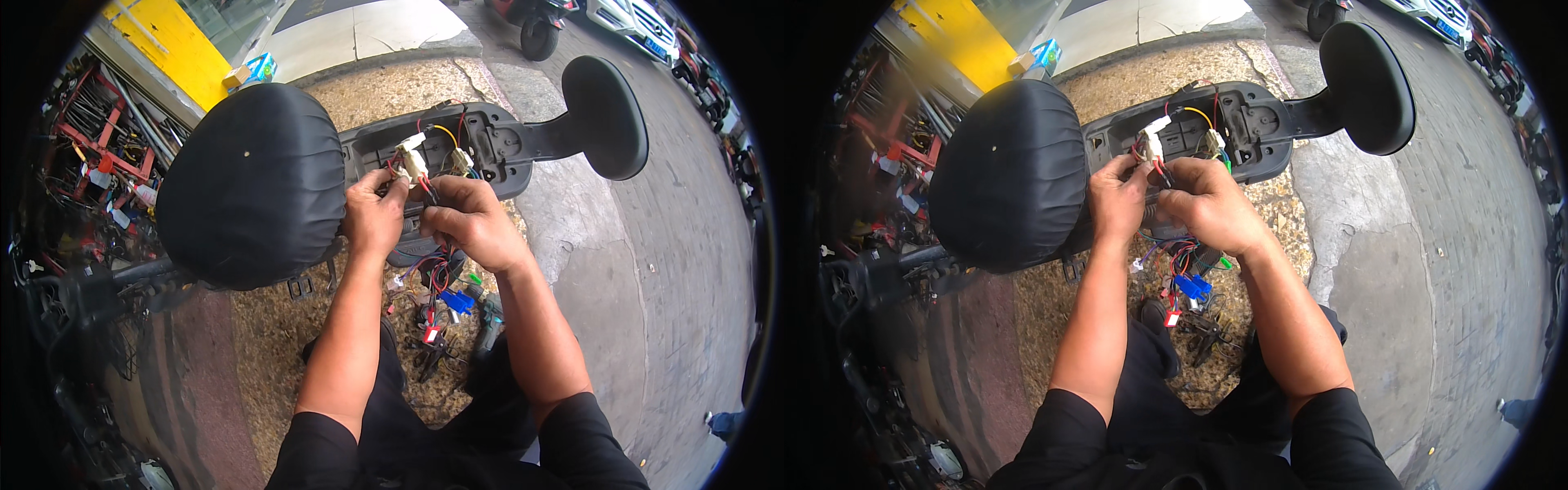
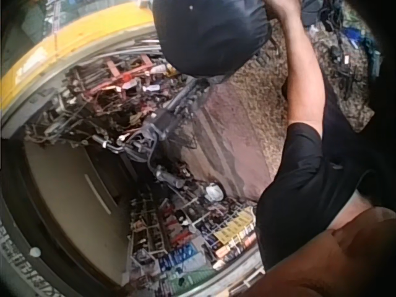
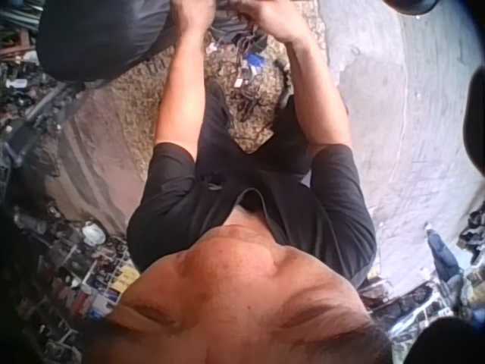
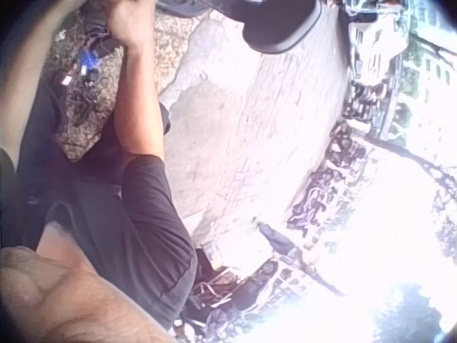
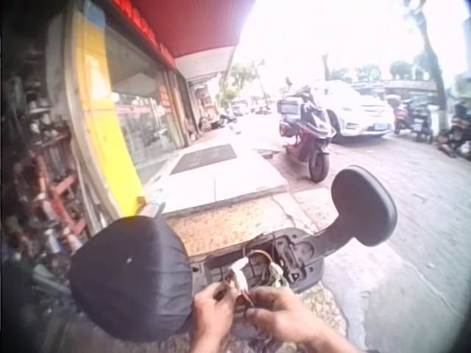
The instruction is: The person repairs the wiring under the seat of a scooter. They use pliers to strip and cut wires, then connect multiple wire harnesses together. The person briefly tests the scooter's handlebar controls before continuing to connect additional wires.
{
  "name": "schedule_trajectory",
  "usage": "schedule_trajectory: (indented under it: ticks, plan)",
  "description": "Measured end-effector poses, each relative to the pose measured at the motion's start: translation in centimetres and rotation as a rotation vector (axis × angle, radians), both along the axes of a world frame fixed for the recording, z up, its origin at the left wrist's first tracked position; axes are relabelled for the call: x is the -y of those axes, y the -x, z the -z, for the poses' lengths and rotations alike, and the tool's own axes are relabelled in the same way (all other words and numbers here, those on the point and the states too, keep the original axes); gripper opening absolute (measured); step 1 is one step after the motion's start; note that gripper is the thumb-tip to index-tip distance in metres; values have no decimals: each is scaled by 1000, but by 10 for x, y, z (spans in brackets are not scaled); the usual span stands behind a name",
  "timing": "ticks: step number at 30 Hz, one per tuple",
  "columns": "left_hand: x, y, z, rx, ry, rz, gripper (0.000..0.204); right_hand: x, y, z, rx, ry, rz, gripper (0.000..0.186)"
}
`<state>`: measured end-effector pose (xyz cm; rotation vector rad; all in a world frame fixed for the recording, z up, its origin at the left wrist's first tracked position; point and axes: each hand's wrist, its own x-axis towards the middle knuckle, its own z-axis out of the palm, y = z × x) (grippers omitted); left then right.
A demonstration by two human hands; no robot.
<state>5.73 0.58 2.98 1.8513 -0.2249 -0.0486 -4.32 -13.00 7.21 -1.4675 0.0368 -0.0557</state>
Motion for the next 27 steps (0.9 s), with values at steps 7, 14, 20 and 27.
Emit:
schedule_trajectory:
  ticks: [7,14,20,27]
  plan:
    - [-17,-8,8,-147,542,145,23,11,-9,15,9,98,137,25]
    - [-24,-16,15,-190,583,157,24,-1,-20,34,23,434,248,26]
    - [-28,-22,20,-180,588,195,27,-8,-28,41,12,531,175,28]
    - [-29,-18,17,-173,596,195,25,-7,-29,41,39,530,219,25]
